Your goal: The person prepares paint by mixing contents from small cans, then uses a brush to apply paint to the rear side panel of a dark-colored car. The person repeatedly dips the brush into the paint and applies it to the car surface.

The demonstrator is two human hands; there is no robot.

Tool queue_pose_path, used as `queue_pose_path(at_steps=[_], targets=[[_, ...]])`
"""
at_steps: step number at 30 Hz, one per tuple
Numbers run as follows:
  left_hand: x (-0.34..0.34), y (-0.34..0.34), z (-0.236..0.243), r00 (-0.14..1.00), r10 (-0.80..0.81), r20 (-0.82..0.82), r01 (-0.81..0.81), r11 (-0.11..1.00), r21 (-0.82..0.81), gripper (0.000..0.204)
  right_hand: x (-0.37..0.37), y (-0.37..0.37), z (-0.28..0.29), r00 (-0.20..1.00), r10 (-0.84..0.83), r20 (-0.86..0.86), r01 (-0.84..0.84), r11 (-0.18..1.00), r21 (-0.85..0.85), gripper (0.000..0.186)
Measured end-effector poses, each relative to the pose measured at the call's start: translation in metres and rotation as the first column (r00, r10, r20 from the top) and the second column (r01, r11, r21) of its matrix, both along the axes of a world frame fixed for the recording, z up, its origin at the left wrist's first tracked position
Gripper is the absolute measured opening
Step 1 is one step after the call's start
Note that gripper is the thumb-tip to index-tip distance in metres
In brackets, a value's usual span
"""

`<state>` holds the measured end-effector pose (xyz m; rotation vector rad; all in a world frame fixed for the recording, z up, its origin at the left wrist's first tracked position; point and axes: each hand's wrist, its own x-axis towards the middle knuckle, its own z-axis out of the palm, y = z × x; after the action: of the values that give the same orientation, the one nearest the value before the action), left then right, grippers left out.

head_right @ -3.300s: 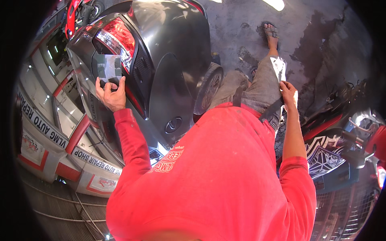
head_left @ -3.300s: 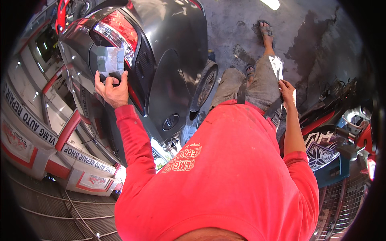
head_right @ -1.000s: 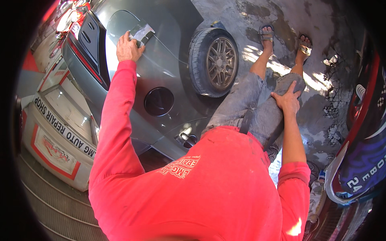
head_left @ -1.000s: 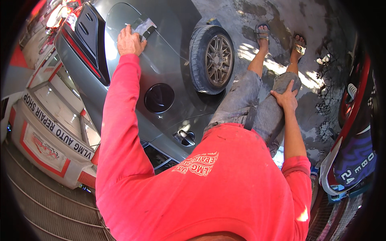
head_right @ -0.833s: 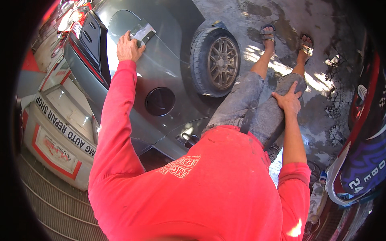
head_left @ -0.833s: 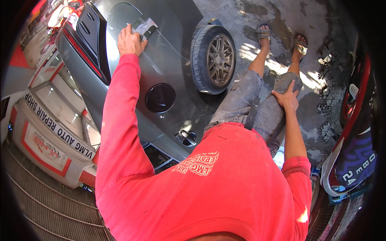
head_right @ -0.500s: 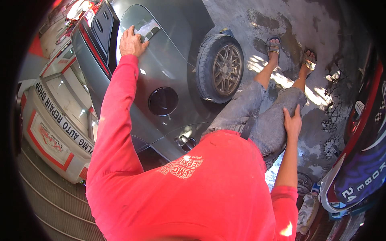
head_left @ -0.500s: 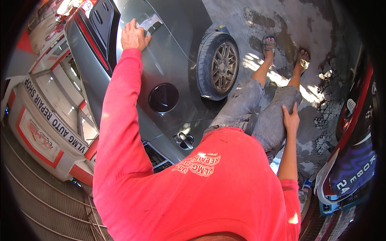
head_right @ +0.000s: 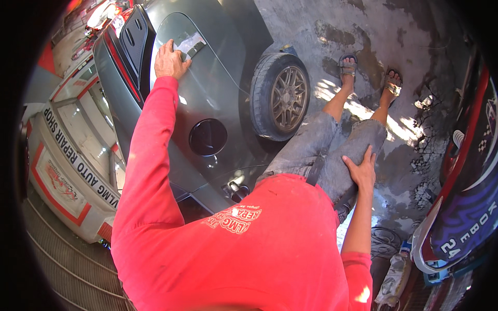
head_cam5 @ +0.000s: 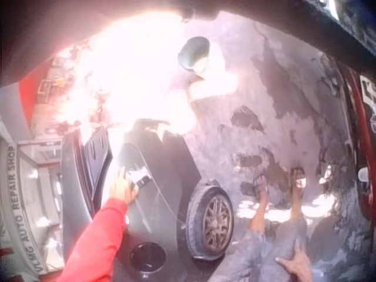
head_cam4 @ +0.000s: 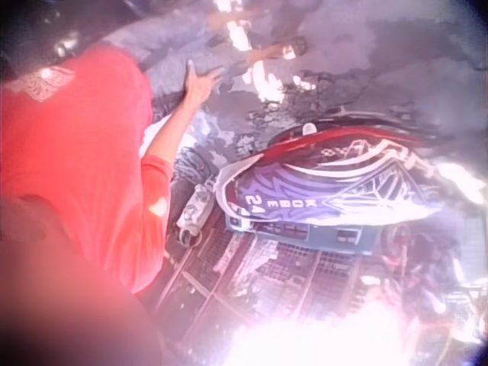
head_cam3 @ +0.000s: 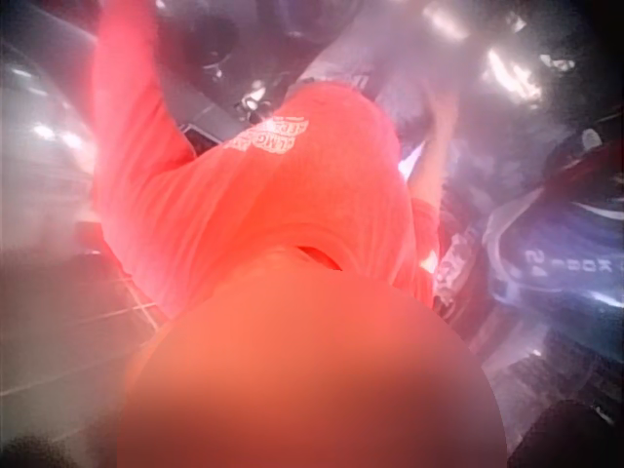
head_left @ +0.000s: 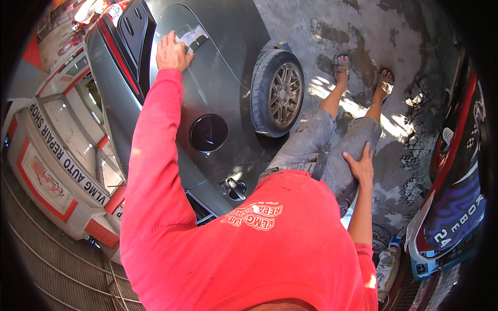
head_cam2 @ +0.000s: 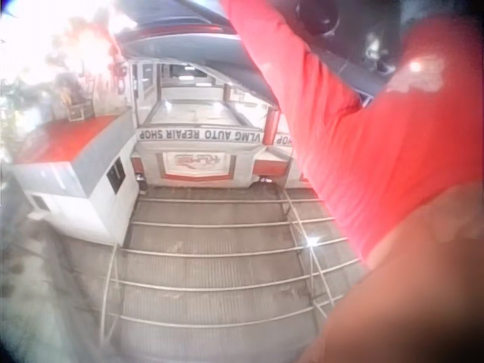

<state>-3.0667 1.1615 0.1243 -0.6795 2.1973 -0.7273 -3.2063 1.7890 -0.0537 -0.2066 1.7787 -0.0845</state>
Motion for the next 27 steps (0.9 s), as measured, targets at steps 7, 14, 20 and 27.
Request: queue_pose_path(at_steps=[7, 14, 20, 27], targets=[[0.0, 0.003, 0.004, 0.999, -0.029, 0.019, 0.029, 1.0, -0.01, 0.035, -0.006, -0.021, -0.014, 0.994, 0.059, 0.095, -0.073, 0.986, 0.15, 0.131], [-0.001, 0.0, 0.001, 0.999, -0.011, 0.045, 0.012, 1.0, -0.02, 0.036, -0.002, -0.014, -0.017, 0.996, 0.05, 0.079, -0.059, 0.99, 0.126, 0.128], [0.001, 0.0, 0.003, 0.999, -0.021, 0.04, 0.022, 1.0, -0.014, 0.036, -0.002, -0.012, -0.018, 0.995, 0.055, 0.078, -0.064, 0.991, 0.121, 0.128], [0.003, 0.007, 0.009, 0.999, 0.01, 0.044, -0.01, 1.0, 0.015, 0.035, -0.003, -0.005, -0.01, 0.994, 0.043, 0.096, -0.054, 0.991, 0.122, 0.127]])
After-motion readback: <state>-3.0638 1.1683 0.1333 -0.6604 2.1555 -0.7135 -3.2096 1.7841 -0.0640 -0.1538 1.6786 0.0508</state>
